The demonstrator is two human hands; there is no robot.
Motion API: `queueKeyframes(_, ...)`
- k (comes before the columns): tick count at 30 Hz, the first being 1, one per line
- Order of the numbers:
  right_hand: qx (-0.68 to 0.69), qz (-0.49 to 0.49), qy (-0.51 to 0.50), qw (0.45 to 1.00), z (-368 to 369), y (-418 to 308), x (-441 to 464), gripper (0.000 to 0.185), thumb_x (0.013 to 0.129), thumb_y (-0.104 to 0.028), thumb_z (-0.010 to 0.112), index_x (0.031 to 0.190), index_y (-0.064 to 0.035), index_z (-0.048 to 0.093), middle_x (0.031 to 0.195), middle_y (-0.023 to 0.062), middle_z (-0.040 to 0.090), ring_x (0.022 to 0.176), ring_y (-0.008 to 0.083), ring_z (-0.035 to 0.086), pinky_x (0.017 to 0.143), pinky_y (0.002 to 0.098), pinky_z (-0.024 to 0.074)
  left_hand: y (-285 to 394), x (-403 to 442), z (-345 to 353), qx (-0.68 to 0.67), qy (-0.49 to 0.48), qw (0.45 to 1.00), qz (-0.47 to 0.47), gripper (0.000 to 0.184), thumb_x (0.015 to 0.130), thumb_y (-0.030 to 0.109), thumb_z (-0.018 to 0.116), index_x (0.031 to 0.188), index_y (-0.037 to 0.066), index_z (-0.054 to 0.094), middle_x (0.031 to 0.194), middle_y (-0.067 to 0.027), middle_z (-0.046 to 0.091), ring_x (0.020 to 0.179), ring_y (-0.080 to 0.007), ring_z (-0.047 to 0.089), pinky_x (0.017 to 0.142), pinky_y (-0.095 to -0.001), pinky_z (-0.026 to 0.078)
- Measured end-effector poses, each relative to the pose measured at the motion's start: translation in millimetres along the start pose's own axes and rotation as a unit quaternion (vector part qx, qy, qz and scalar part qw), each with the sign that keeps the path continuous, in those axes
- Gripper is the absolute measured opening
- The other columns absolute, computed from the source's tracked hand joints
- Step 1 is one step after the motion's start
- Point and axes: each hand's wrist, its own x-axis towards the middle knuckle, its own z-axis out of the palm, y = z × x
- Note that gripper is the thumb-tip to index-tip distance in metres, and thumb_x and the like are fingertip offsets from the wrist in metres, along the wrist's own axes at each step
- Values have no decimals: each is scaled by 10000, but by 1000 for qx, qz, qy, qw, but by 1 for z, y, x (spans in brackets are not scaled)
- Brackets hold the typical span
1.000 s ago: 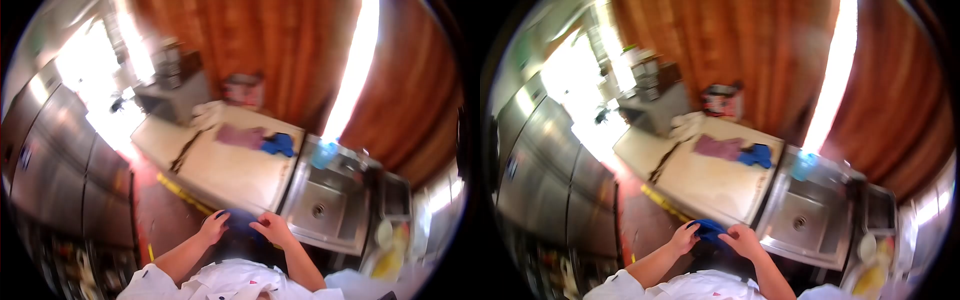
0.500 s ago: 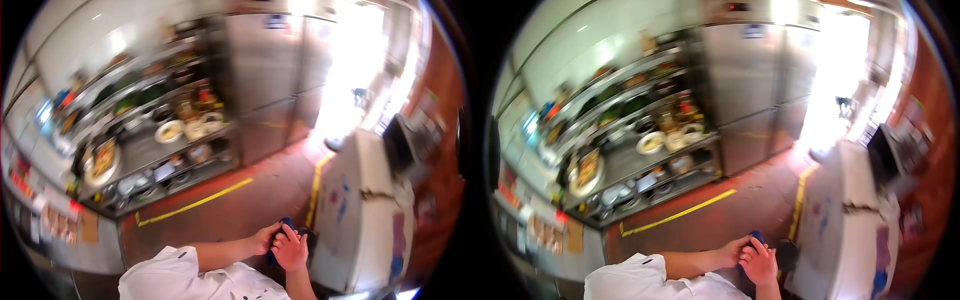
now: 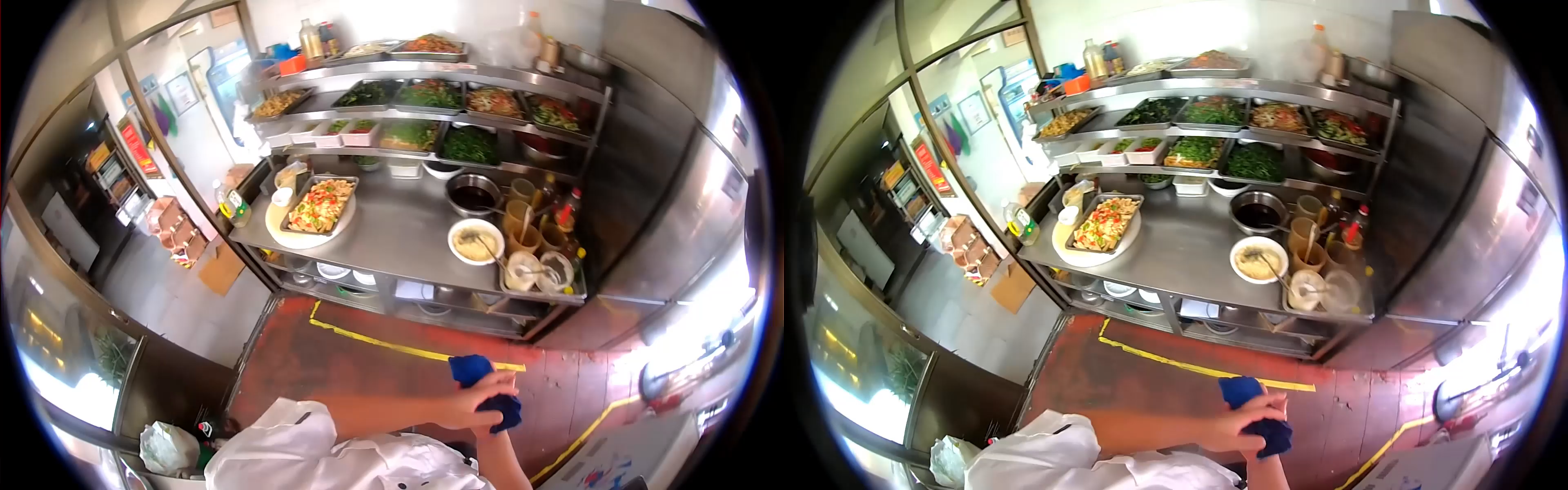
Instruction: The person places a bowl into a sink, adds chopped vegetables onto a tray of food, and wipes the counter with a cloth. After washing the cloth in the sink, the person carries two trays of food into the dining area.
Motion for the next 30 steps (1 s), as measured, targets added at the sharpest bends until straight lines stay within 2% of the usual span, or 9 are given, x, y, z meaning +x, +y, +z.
queueKeyframes(2, 51, 48, -4, 998, -4, -4, 46, 642, 938, -621, 503, 1448, -236, 450, 1447, 50, 489, 1347, 201, 449, 1115, 408, 378, 21, 16, -41, -254, 93, 963, 11, 685, 972, 412, 576, 1519, 72, 342, 1623, -167, 159, 1521, -315, 114, 1198, -506, 170)
queueKeyframes(3, 66, 82, 0, 994, -6, -10, 79, 645, 936, -616, 511, 1456, -240, 442, 1456, 52, 480, 1352, 197, 443, 1121, 403, 373, -31, 25, -50, -601, 147, 785, -40, 633, 1013, 346, 528, 1541, 76, 305, 1595, -144, 275, 1500, -300, 222, 1188, -466, 242)
queueKeyframes(6, -2, 151, -10, 989, 23, -33, 154, 399, 1005, -493, 467, 1151, -169, 648, 1103, 26, 670, 1136, 178, 599, 876, 323, 526, -56, 25, -95, -607, 209, 763, -74, 583, 1039, 290, 500, 1546, 95, 292, 1552, -137, 386, 1442, -287, 359, 1155, -424, 311)
queueKeyframes(11, -265, 101, 6, 959, 112, -41, 251, 582, 1039, -536, 351, 1088, -84, 713, 1117, 105, 699, 1006, 276, 649, 853, 424, 534, -107, 13, -130, -476, 426, 756, -144, 464, 1023, 225, 546, 1442, 65, 425, 1386, -137, 555, 1290, -248, 530, 1044, -367, 441)
queueKeyframes(15, -699, 135, -126, 691, 181, -33, 269, 441, 1060, -365, 417, 1014, -43, 715, 961, 87, 734, 861, 248, 694, 817, 367, 541, -122, 48, -157, -7, 363, 899, -244, 408, 945, 239, 620, 1299, 54, 537, 1251, -146, 612, 1203, -273, 572, 982, -375, 473)
queueKeyframes(17, -743, -193, -469, 436, 146, -10, 302, 278, 1014, -237, 521, 950, -40, 706, 935, 107, 727, 867, 285, 692, 803, 376, 541, -96, 79, -171, 108, 365, 907, -182, 370, 892, 184, 652, 1227, 44, 584, 1182, -151, 630, 1157, -295, 593, 970, -380, 477)
queueKeyframes(22, -778, -100, -377, 492, 144, -22, 362, 287, 1009, -223, 524, 958, -2, 699, 986, 158, 720, 974, 327, 680, 877, 384, 535, -103, 61, -223, 295, 264, 894, -212, 507, 820, 90, 656, 1310, 48, 536, 1334, -201, 484, 1249, -335, 508, 1030, -430, 435)
queueKeyframes(28, -651, 51, -227, 722, 165, 17, 408, 383, 1066, -282, 444, 1190, 11, 656, 1160, 192, 674, 1074, 296, 651, 986, 339, 470, -109, 66, -276, 238, 500, 826, -106, 609, 839, 79, 690, 1376, 64, 403, 1324, -162, 388, 1274, -301, 425, 1070, -411, 378)
queueKeyframes(30, -669, -60, -309, 673, 170, 43, 437, 375, 1071, -258, 425, 1276, 8, 591, 1230, 151, 623, 1129, 258, 599, 1012, 351, 447, -121, 60, -313, 209, 565, 793, -87, 489, 848, 73, 707, 1264, 64, 450, 1238, -100, 406, 1171, -235, 479, 992, -373, 448)
